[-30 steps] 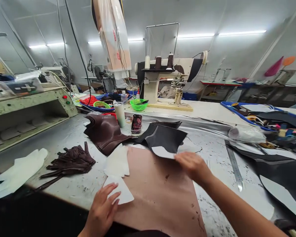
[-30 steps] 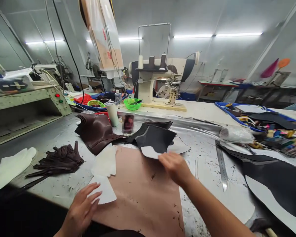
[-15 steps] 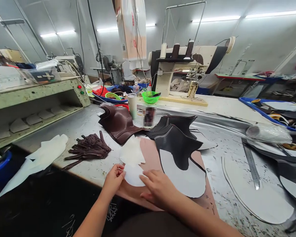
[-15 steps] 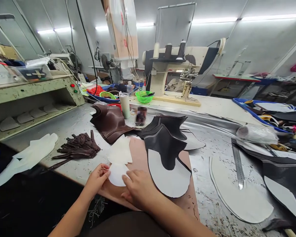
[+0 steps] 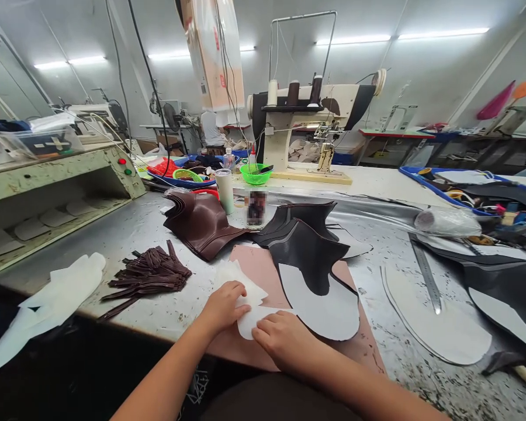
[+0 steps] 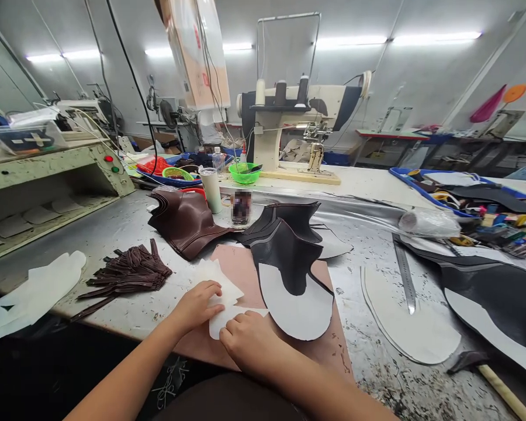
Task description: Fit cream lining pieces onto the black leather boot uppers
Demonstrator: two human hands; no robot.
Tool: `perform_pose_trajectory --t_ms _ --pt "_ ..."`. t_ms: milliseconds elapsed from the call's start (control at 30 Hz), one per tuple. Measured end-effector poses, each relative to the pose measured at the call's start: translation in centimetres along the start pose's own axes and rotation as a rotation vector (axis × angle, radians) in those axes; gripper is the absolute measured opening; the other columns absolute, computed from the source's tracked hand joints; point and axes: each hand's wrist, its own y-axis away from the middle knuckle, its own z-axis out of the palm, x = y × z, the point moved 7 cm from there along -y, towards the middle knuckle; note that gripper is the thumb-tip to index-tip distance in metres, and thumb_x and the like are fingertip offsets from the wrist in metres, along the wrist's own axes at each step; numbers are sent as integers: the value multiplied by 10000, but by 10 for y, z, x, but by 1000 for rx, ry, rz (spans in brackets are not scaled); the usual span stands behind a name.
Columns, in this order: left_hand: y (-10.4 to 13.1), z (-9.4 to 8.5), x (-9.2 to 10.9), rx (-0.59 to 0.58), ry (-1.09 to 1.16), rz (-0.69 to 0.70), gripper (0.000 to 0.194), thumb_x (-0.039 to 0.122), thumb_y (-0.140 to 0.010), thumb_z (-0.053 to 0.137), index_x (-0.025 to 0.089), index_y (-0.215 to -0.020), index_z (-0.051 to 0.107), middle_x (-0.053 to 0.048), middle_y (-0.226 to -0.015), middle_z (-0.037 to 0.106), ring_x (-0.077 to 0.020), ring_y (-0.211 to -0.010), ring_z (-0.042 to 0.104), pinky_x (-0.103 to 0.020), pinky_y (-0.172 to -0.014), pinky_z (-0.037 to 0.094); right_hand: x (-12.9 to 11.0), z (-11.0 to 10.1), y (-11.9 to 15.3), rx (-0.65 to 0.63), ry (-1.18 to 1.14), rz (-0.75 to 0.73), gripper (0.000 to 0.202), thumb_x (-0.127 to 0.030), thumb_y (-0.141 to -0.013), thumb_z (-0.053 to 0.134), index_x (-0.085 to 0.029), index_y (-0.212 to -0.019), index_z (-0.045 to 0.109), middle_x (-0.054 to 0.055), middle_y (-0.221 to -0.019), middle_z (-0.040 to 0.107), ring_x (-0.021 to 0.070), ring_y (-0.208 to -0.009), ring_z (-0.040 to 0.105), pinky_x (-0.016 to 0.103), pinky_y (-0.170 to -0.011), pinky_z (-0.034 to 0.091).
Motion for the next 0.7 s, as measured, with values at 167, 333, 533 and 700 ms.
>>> perform_pose_trajectory --t_ms 167,333,533,700 --pt "-12 6 25 -73 -105 8 157 274 -744 570 172 -863 578 -56 -946 587 -217 -919 532 -306 -756 433 -4 12 6 -5 29 -7 70 -123 -805 489 -165 -816 544 14 -744 617 156 -648 553 282 -542 359" --pt "-26 15 40 -164 -208 -8 170 232 -730 557 127 -844 626 -113 -872 609 -265 -814 581 -337 -649 441 -4 19 5 28 13 9 70 -131 -803 486 -172 -789 541 5 -718 621 148 -605 554 269 -493 340" --pt "-32 13 46 -178 -251 -13 132 137 -697 526 155 -756 643 -77 -790 629 -208 -714 606 -277 -591 408 4 30 6 9 -49 62 108 -96 -780 466 -169 -760 542 -3 -702 631 142 -584 566 265 -439 293" --pt "-30 -35 7 11 -302 -210 220 173 -786 378 146 -789 597 -85 -843 613 -212 -735 596 -292 -594 378 9 20 9 25 -110 118 193 -53 -739 443 -158 -857 555 20 -825 646 154 -641 588 259 -474 331"
